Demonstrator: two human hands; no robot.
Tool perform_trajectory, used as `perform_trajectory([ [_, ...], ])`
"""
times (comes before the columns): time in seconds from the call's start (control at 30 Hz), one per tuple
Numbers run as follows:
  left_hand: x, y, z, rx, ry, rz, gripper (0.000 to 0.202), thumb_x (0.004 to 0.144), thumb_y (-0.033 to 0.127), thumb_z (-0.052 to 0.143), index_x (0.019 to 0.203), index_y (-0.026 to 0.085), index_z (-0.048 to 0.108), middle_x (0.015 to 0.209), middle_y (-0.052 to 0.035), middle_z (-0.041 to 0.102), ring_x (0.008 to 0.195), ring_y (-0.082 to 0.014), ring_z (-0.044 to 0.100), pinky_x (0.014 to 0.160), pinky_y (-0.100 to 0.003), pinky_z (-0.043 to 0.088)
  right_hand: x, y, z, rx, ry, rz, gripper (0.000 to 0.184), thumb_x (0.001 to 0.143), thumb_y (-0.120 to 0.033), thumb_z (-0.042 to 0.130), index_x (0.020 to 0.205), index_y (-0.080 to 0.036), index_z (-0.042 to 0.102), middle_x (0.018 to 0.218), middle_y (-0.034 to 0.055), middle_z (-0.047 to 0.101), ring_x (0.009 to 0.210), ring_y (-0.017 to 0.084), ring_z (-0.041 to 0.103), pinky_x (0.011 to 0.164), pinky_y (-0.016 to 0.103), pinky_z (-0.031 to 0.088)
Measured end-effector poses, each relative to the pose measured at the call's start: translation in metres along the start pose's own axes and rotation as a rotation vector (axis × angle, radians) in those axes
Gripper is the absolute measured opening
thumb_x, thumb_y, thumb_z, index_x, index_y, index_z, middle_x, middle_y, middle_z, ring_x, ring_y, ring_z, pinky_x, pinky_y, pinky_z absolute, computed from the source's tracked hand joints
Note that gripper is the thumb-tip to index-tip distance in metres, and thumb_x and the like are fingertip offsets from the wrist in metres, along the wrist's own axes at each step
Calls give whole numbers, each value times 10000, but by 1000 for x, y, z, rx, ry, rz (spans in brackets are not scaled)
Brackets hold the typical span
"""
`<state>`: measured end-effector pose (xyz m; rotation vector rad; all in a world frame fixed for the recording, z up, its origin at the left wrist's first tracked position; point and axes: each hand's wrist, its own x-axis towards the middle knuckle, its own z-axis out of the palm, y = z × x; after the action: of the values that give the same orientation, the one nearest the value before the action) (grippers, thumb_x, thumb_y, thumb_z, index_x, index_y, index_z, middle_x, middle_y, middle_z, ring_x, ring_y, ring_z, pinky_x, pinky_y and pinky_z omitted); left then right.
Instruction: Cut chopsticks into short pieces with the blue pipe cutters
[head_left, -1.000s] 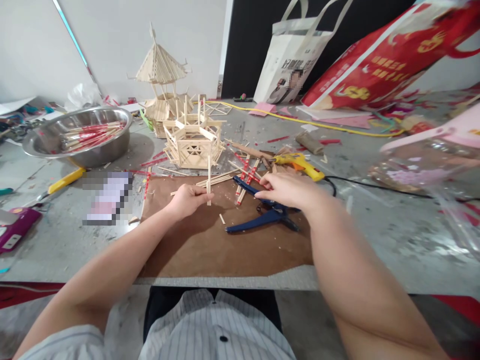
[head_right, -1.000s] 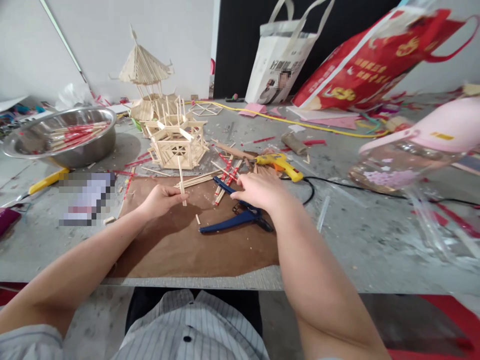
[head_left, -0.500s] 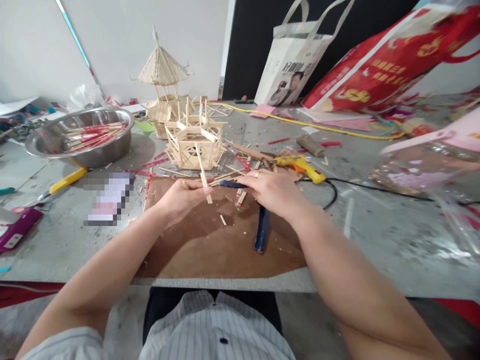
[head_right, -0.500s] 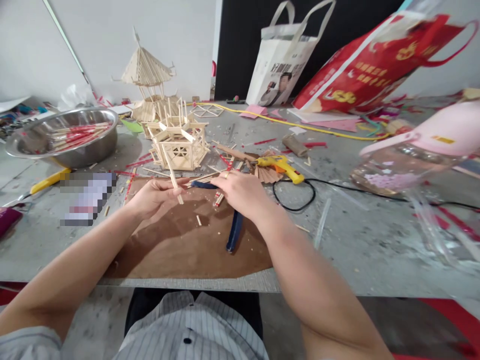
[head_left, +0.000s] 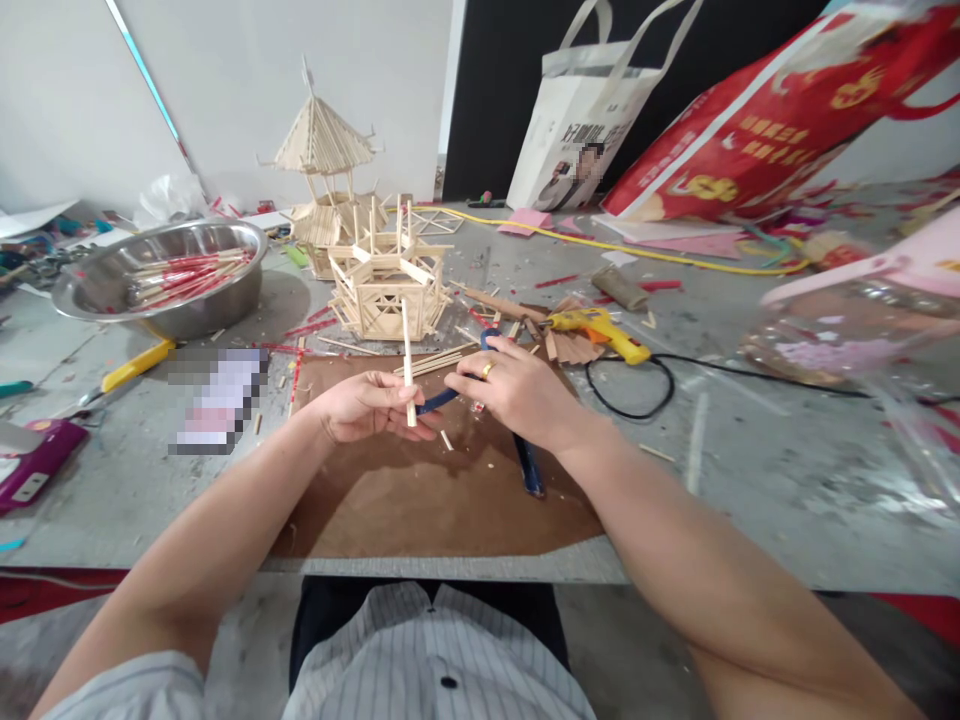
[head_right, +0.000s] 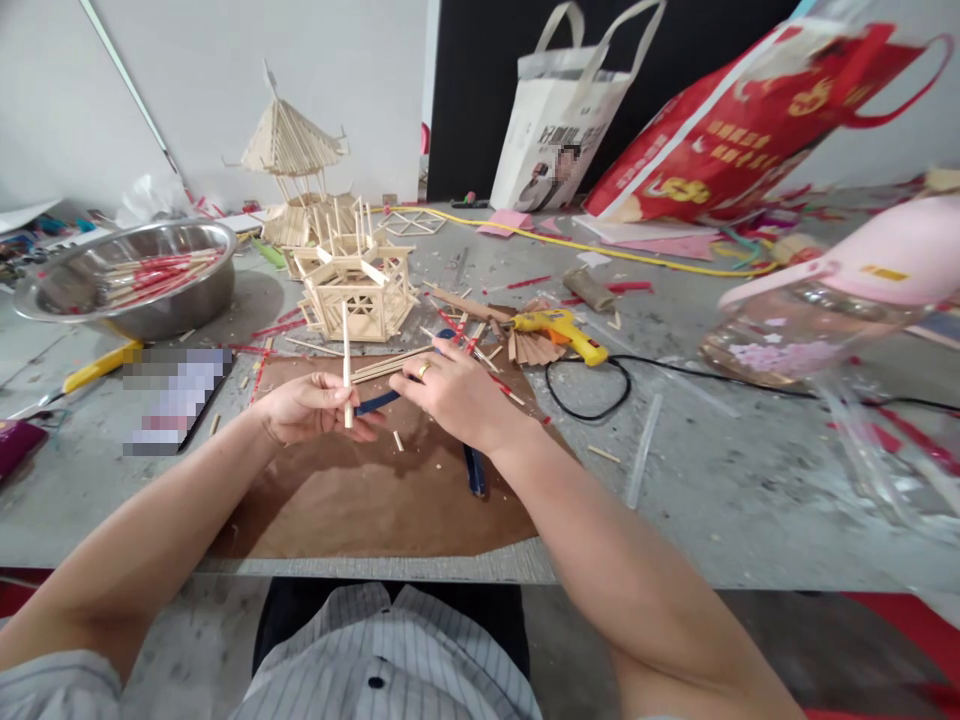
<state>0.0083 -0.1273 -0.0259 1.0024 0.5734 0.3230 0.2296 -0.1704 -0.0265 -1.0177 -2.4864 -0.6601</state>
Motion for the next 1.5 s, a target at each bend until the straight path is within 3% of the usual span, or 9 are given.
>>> perform_trajectory([
  [0.23,0,-4,16,-28,-79,-84,260,612,327,724,745,121,638,852,-123,692,781,-246,658,790,-396,468,2,-7,7,42,77,-115,281,878,-129,358,973,-173,619,933,61,645,865,156,556,916,378,351],
  [0.43,5,-15,33,-26,58,-108,281,545,308,767,672,95,635,657,-75,683,643,-175,652,742,-333,486,4,-10,16,126,42,-122,246,870,-167,399,898,-181,643,871,50,661,847,164,571,900,373,377],
  [0.67,4,-13,35,111,100,-62,275,572,303,746,702,73,670,657,-75,676,602,-138,626,670,-266,472,-1,8,23,170,-250,395,426,800,-407,492,1109,-119,550,1091,132,598,1007,252,536,841,362,415],
  [0.77,2,-10,35,179,91,-17,258,608,314,718,705,78,680,652,-75,671,595,-127,612,652,-254,460,-3,13,21,158,-437,476,453,784,-506,462,1054,-162,582,1009,118,634,944,267,567,793,372,420],
  [0.87,-1,-7,38,305,73,50,254,639,332,686,680,81,686,646,-71,663,584,-109,582,642,-239,443,-2,12,19,165,-508,554,376,808,-453,442,1019,-180,591,951,113,653,884,261,591,742,358,420],
  [1.0,-4,-7,42,611,133,158,260,659,338,658,697,83,696,621,-47,642,552,-91,523,571,-205,406,2,8,21,273,-253,843,316,826,-377,410,1004,-169,569,923,118,650,835,264,598,685,350,425],
  [1.1,-5,-10,45,831,155,240,292,699,350,616,773,81,703,627,-42,634,549,-90,507,533,-190,381,3,5,29,497,-25,934,263,781,-310,458,980,-175,565,893,91,645,805,242,590,693,342,430],
  [1.33,-7,-13,54,1014,148,409,254,765,300,552,833,107,701,720,-52,660,638,-113,556,565,-178,393,3,-1,43,1188,269,728,260,749,-347,443,943,-223,564,925,30,606,908,204,544,837,363,407],
  [1.5,-7,-13,56,1121,146,460,254,792,293,517,806,119,702,741,-54,663,657,-113,571,596,-177,395,8,-11,31,1366,235,642,499,726,-617,442,1039,-233,508,1028,57,557,966,216,516,849,367,406],
])
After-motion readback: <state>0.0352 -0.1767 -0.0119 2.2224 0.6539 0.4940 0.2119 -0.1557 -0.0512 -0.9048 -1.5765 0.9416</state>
